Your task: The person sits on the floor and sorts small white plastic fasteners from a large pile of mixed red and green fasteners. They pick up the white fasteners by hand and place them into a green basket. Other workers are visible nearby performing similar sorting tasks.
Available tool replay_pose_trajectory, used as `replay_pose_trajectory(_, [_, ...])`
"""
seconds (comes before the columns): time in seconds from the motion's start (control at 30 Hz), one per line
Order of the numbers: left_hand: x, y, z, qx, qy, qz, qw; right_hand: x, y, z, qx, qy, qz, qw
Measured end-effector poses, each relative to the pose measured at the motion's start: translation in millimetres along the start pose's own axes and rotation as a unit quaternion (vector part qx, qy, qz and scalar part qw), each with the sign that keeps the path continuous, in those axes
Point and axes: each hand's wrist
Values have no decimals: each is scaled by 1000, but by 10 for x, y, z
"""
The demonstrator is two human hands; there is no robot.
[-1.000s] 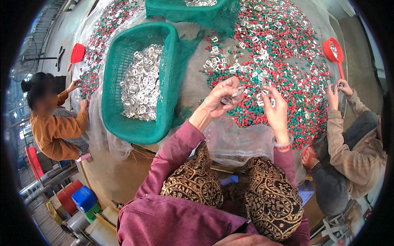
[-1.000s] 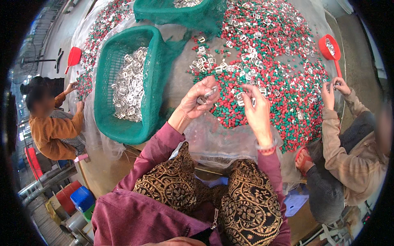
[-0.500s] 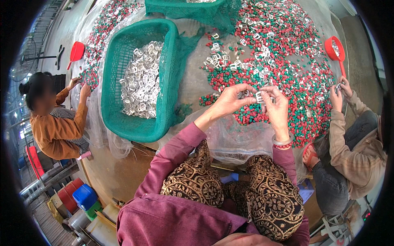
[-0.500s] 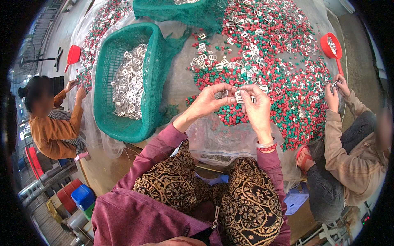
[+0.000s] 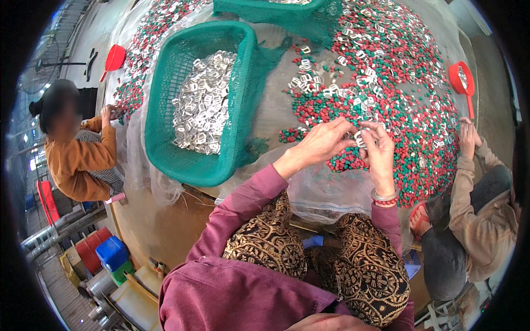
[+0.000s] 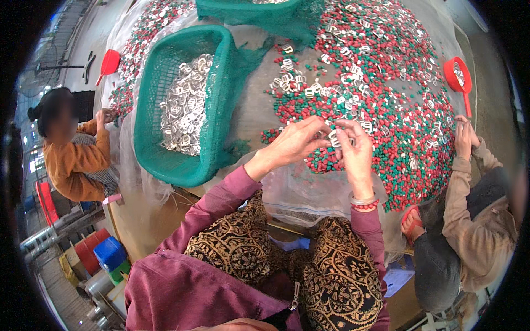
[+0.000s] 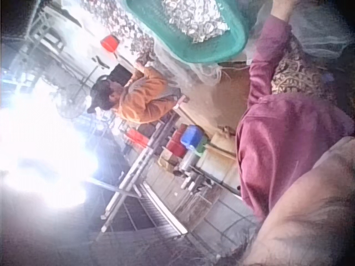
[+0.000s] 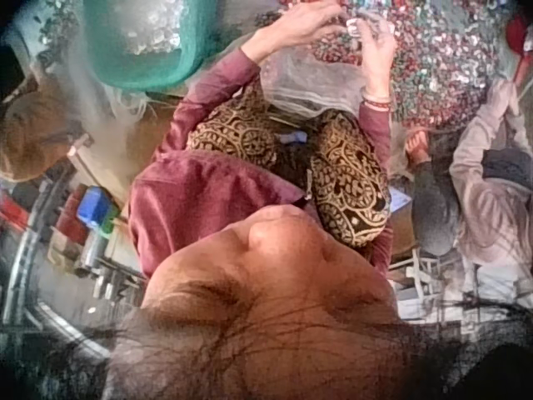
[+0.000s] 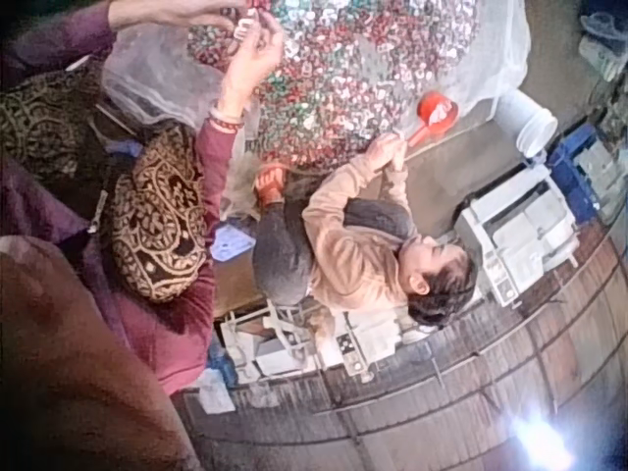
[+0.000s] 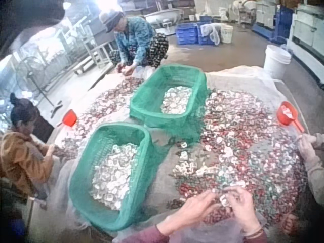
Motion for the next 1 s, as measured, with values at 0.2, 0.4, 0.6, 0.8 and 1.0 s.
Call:
replay_pose_trajectory(0.2, [-54, -46, 0, 60, -56, -3, 997, 7, -16, -21, 16, -26, 3, 1000])
replay_pose_trajectory(0.4, [20, -44, 71, -134, -147, -29, 980, 60, -199, 213, 157, -82, -19, 984])
replay_pose_trajectory(0.6, [126, 183, 316, -694, 73, 148, 701, 101, -137, 584, 441, -122, -43, 888])
replay_pose_trajectory(0.8, [680, 554, 450, -502, 52, 268, 821, 414, -468, 867, 66, -5, -73, 995])
replay_pose_trajectory(1.0, [1144, 1268, 42, 274, -3, 132, 953, 748, -1061, 706, -583, 182, 71, 789])
Point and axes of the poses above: each hand's wrist, its own x-axis towards the middle knuckle, its own z-axis out of the back of the hand, y = z × x, and after that the axes turned 15 degrees about z, right-handed
